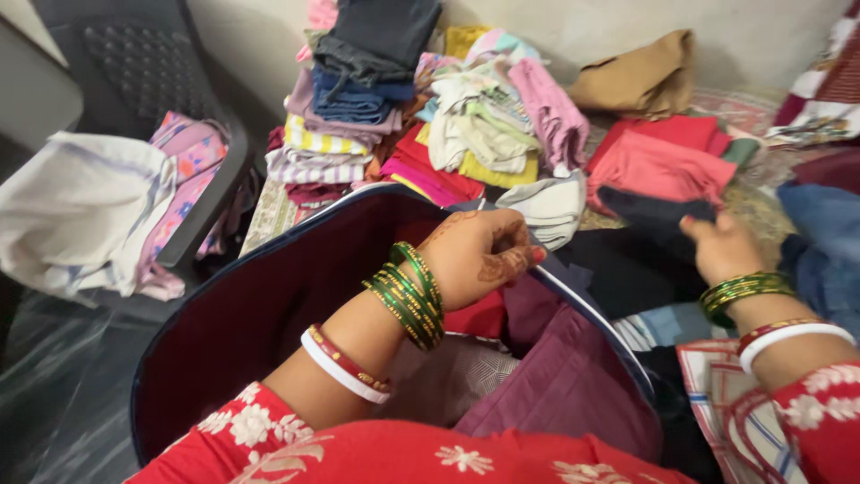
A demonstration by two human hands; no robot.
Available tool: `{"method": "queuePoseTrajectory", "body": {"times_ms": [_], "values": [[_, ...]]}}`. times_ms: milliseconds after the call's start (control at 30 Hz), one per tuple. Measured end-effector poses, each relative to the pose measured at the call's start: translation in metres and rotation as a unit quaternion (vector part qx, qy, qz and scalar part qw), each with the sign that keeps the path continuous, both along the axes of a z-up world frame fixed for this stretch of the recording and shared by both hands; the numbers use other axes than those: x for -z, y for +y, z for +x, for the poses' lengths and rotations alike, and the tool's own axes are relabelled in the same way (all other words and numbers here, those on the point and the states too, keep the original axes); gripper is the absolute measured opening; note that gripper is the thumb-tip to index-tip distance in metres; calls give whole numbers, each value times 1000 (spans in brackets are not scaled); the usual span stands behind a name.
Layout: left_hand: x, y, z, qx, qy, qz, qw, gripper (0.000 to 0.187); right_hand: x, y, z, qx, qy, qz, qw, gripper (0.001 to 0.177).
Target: The person folds garments by hand and packs them one by one into an open travel bag.
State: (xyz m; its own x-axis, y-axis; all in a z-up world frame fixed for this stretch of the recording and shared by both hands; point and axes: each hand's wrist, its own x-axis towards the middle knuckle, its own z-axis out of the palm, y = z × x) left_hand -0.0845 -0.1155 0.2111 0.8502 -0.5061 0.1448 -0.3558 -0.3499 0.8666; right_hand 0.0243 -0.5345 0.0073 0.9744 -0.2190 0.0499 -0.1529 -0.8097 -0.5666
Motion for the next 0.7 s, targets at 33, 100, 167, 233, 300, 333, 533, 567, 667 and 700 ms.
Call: {"method": "queuePoseTrajectory", "body": {"times_ms": [33, 100, 167, 233, 300, 333, 533, 567, 667, 700], "values": [[-4, 1, -4, -14, 29, 21, 999, 18, -22, -1, -7, 12, -52, 18, 998, 49], [-11, 3, -12, -22, 50, 40, 998, 19, -69, 11, -31, 124, -49, 214, 968, 54], [-15, 6, -22, 0, 36, 10, 999, 13, -123, 33, -63, 100, -149, 354, 918, 43], [-18, 10, -30, 22, 11, -18, 1000, 11, -183, 62, -99, 47, -160, 456, 874, 37], [-21, 12, -38, 48, -12, -45, 998, 12, -237, 96, -132, -6, -168, 551, 818, 34], [-22, 11, -42, 30, -25, -83, 996, 24, -261, 112, -145, -82, -154, 562, 808, 41], [-54, 0, -52, 51, 65, -373, 924, 69, -349, 184, -206, -174, -96, 538, 819, 61], [-59, 4, -54, 47, 126, -404, 905, 72, -353, 194, -212, -168, -65, 544, 820, 62], [-57, 22, -55, 115, 151, -503, 843, 45, -344, 222, -223, -148, 1, 577, 803, 63], [-49, 29, -51, 118, 151, -504, 842, 45, -336, 232, -226, -114, 15, 623, 774, 63]]}}
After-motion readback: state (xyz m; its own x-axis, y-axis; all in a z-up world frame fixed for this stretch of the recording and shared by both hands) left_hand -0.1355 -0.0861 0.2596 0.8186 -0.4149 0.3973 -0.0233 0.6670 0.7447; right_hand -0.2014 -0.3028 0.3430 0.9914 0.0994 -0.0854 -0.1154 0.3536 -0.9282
